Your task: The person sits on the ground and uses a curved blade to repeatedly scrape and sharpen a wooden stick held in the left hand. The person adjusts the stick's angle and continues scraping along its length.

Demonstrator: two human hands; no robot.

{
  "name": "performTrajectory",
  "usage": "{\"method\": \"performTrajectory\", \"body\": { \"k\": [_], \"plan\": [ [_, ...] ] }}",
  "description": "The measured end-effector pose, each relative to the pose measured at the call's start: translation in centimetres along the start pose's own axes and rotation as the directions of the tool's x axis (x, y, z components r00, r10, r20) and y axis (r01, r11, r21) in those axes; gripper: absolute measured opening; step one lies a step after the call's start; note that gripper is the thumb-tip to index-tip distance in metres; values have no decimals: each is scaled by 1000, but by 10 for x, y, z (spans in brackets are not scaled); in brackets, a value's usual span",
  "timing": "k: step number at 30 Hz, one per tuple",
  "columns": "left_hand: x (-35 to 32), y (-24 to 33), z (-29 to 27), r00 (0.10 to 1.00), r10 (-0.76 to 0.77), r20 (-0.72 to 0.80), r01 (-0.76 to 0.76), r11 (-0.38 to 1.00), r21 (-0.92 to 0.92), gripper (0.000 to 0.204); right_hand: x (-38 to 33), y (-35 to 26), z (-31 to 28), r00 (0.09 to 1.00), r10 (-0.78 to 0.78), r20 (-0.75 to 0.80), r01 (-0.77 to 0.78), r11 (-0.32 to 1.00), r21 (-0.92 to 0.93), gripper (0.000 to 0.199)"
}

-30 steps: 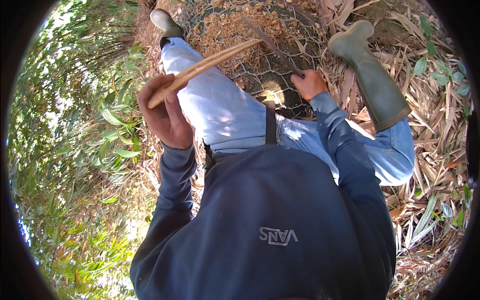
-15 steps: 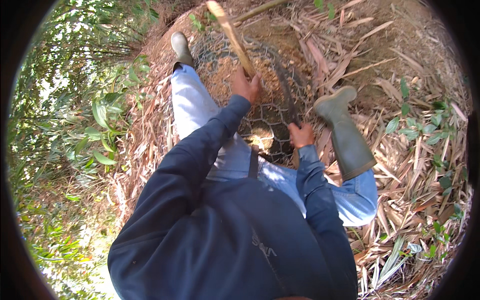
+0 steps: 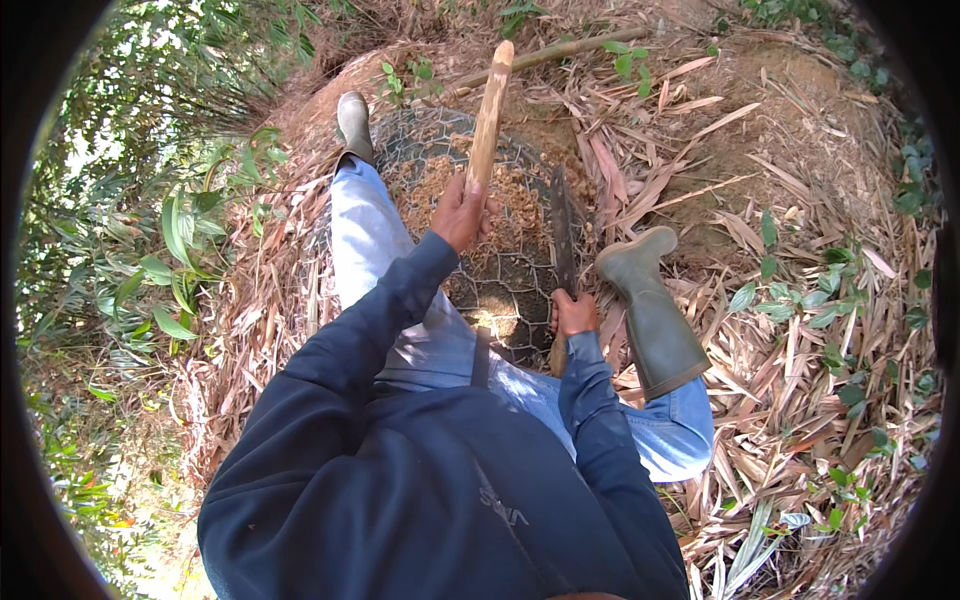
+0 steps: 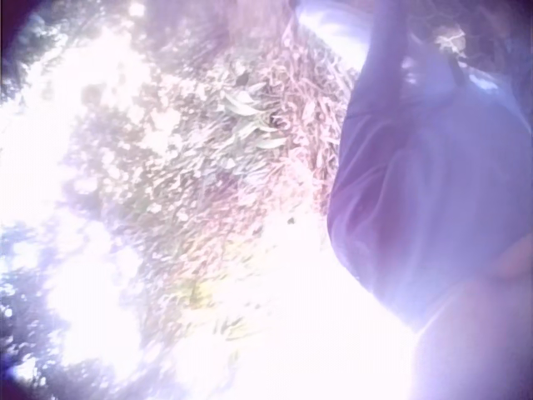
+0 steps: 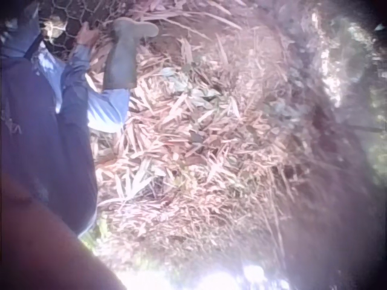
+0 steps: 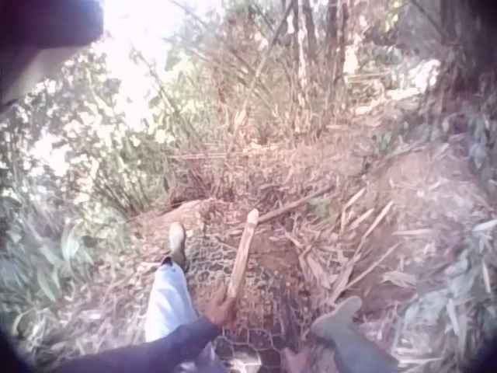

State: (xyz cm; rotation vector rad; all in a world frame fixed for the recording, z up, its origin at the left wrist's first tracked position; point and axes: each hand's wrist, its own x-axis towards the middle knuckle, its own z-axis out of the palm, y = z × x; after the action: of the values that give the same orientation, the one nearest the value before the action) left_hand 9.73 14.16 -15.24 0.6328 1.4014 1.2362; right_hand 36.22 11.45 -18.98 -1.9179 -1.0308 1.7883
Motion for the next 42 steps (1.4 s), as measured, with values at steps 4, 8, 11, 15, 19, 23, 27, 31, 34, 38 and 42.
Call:
{"method": "performTrajectory", "body": {
  "k": [4,8,11,15,19,23,27,31,34,38,42],
  "plan": [
    [-11,4,-5,1000,-6,19,7,998,-66,30,9,18,-2,984,-171,-56,149,949,-279,39],
    [-23,8,-2,999,-17,43,20,998,-62,30,-12,6,19,868,-481,-125,403,828,-389,42],
    [-36,18,4,992,-71,107,75,997,-29,33,-35,-45,20,905,-425,0,383,815,-434,40],
    [-48,19,1,998,-34,56,30,996,82,44,-28,-28,18,928,-372,15,344,843,-413,39],
    [-58,18,-4,996,86,-3,-84,982,170,47,-54,-34,15,890,-455,-19,392,786,-479,36],
    [-57,8,-2,979,192,-70,-167,949,268,35,-78,-54,17,873,-486,-31,389,733,-559,31],
    [-69,30,12,999,-12,-45,19,989,147,21,-82,-59,12,829,-560,-2,436,647,-626,27],
    [-80,43,24,998,-53,-37,52,998,-28,15,-72,-56,11,716,-697,39,519,494,-698,27],
    [-77,41,16,989,-102,111,91,991,93,17,-63,-64,4,594,-801,77,609,386,-692,25],
    [-81,58,19,987,-96,127,88,994,67,19,-50,-78,-6,530,-843,94,603,296,-741,34],
    [-91,63,18,983,-91,162,84,995,53,20,-36,-97,-15,677,-736,-16,411,397,-821,32]
  ]
}}
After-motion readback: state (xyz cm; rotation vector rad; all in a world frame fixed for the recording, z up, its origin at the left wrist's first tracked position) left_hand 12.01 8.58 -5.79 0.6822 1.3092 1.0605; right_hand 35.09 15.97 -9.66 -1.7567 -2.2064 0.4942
